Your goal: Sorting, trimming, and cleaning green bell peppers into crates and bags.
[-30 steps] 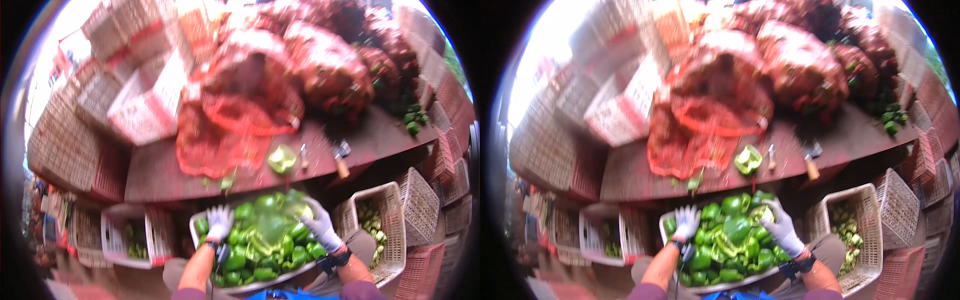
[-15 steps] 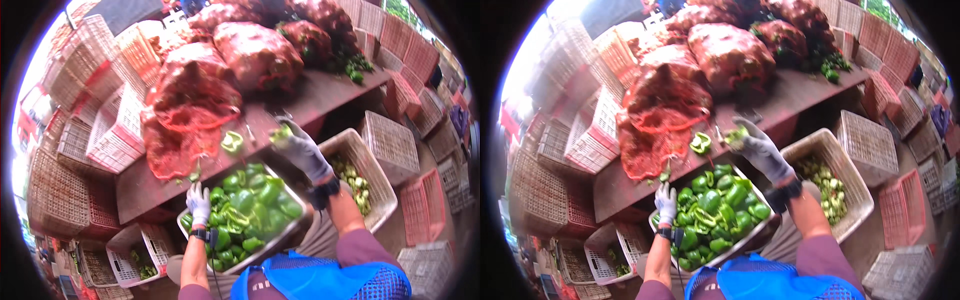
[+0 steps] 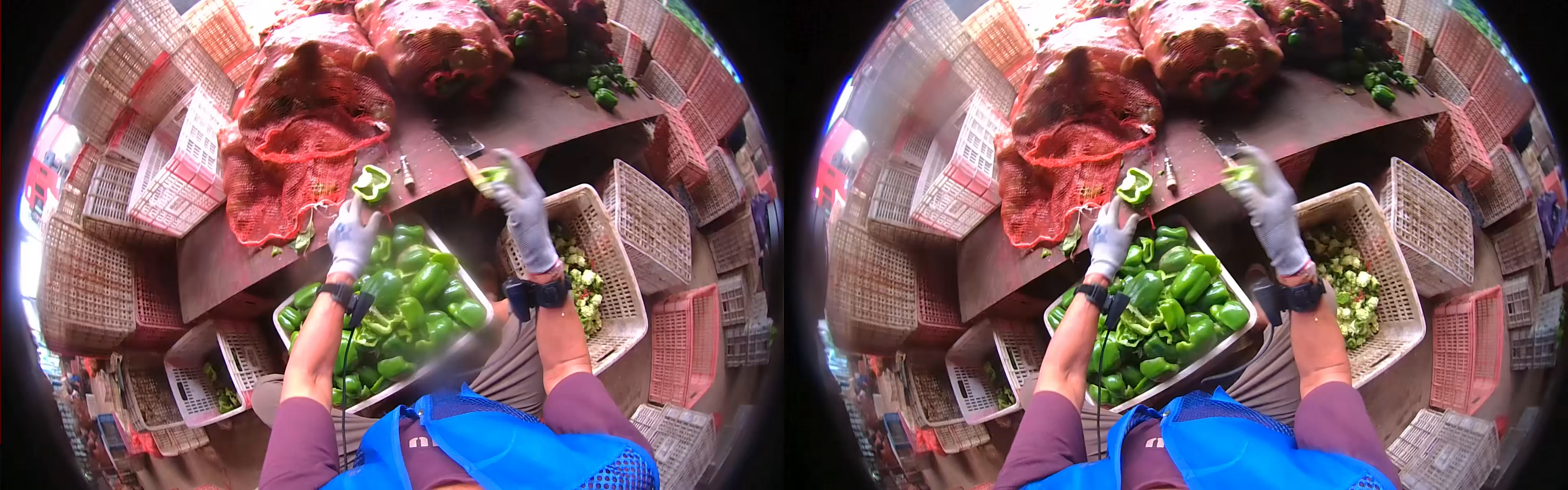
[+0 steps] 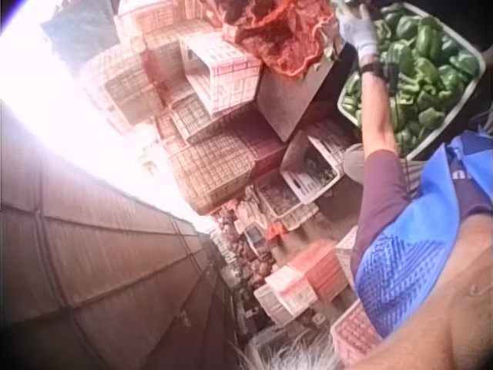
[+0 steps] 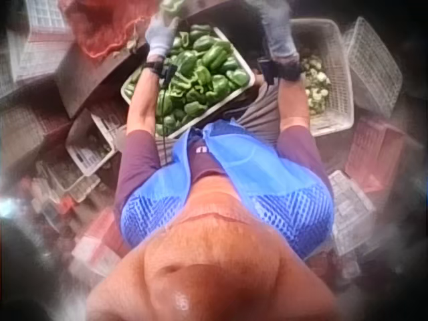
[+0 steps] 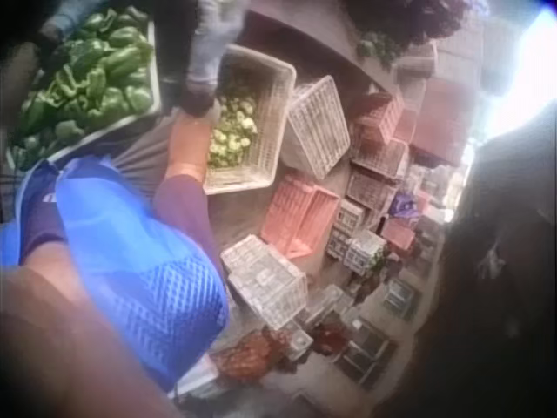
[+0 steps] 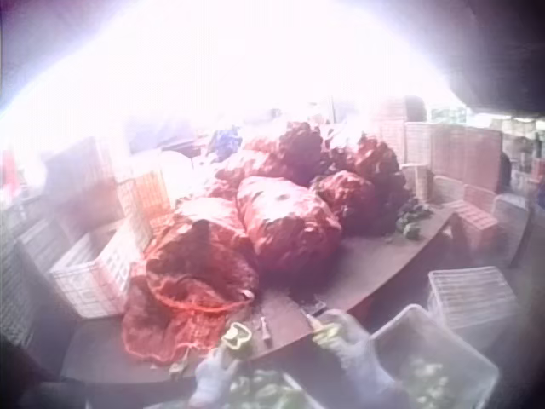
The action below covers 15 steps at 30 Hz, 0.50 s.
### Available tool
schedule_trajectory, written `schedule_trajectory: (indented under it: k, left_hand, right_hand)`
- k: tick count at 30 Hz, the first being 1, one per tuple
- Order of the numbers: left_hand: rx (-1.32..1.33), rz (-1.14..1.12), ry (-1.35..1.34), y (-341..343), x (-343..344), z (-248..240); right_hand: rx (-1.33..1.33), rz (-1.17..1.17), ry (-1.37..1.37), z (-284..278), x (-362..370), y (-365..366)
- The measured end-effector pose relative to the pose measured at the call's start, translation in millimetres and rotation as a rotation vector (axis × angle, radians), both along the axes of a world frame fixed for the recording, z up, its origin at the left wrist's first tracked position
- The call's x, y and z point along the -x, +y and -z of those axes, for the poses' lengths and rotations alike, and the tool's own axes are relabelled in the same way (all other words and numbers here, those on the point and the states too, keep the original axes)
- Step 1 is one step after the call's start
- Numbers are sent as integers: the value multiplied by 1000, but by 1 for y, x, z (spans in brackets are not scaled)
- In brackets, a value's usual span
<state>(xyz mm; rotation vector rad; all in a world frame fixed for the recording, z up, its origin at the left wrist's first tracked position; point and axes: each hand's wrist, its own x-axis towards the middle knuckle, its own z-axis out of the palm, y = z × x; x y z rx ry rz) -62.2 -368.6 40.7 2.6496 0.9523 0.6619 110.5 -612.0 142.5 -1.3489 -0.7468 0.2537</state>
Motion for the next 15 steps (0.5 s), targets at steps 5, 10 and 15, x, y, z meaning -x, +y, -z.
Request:
schedule_trajectory:
  k: [5, 10, 15]
  left_hand:
    - [-39, -4, 160, 29, -45, 21]
    - [-343, 102, 286, 54, -76, 44]
    - [309, 22, -150, 108, -37, 3]
  right_hand:
    - [1082, 882, -605, 73, -78, -62]
    - [890, 575, -499, 90, -89, -49]
    - [905, 251, -397, 68, -59, -19]
